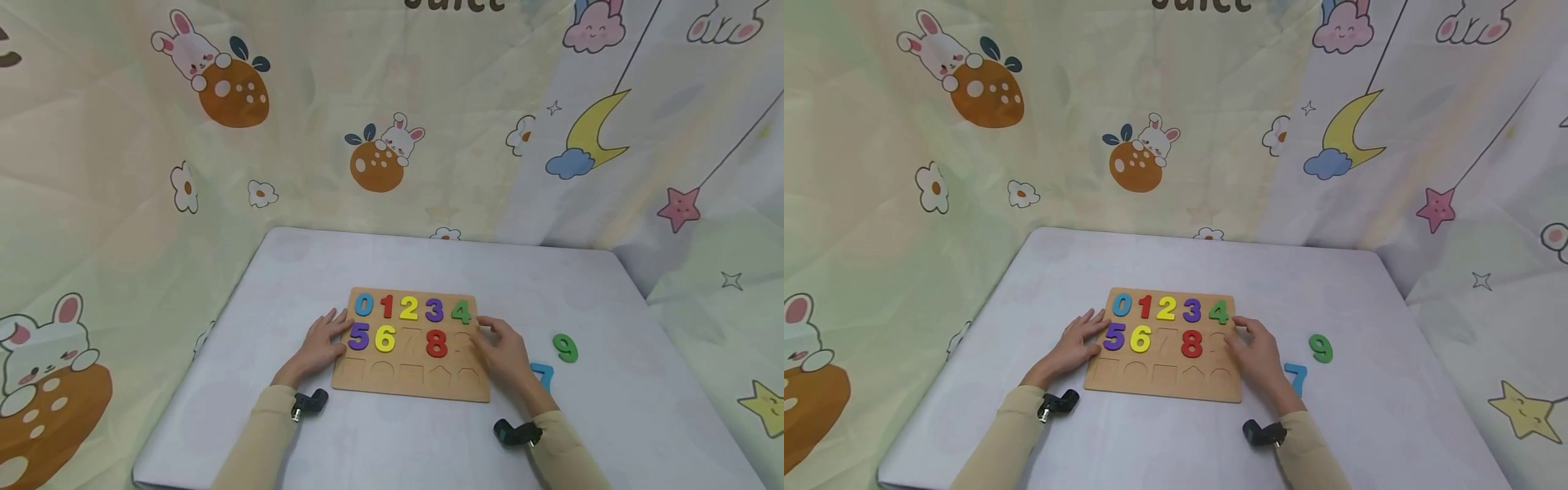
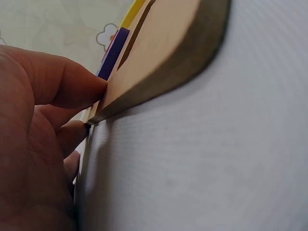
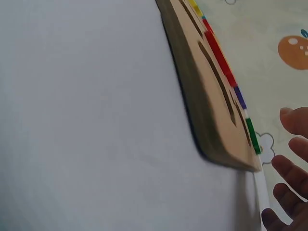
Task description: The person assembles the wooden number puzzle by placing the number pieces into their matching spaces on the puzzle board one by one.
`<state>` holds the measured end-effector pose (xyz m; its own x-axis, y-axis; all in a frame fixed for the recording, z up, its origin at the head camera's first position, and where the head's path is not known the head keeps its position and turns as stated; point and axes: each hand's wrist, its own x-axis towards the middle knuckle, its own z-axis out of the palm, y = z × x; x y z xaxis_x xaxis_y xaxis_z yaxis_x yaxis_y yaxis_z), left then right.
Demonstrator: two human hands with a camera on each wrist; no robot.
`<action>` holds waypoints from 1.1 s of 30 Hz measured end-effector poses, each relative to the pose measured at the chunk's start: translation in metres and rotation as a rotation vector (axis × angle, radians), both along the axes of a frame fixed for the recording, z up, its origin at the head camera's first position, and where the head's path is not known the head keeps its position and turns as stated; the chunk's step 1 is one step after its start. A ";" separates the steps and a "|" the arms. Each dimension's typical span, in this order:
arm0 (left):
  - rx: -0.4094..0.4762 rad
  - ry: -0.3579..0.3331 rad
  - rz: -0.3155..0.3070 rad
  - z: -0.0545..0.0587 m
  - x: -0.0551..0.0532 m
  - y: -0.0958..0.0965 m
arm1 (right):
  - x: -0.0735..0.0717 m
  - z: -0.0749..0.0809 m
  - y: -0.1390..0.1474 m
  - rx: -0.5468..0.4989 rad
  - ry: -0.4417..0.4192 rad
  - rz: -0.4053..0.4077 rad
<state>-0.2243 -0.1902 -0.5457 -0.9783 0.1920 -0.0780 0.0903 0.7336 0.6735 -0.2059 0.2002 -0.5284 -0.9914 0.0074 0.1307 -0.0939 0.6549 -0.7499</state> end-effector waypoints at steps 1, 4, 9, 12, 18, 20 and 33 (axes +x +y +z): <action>-0.001 0.001 -0.001 0.000 0.000 0.000 | 0.000 0.001 0.003 0.008 0.014 -0.004; -0.002 0.003 -0.003 0.000 0.000 0.000 | 0.001 0.004 0.015 0.034 0.049 -0.019; 0.004 0.003 -0.003 0.001 -0.001 0.000 | 0.001 0.007 0.040 0.066 0.059 -0.044; 0.007 0.002 -0.008 0.001 0.000 0.000 | 0.003 0.009 0.055 0.079 0.086 -0.046; 0.004 0.017 -0.022 -0.001 -0.001 -0.002 | 0.010 0.013 0.077 0.131 0.122 -0.065; 0.009 0.017 -0.020 -0.001 -0.001 -0.002 | 0.012 0.013 0.083 0.140 0.106 -0.086; 0.019 -0.001 -0.012 0.001 0.000 0.000 | 0.017 0.006 0.116 0.201 0.079 -0.201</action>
<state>-0.2245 -0.1906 -0.5448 -0.9757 0.2056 -0.0754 0.0985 0.7195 0.6875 -0.1890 0.3164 -0.5219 -0.9594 0.1688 0.2258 -0.0001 0.8010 -0.5987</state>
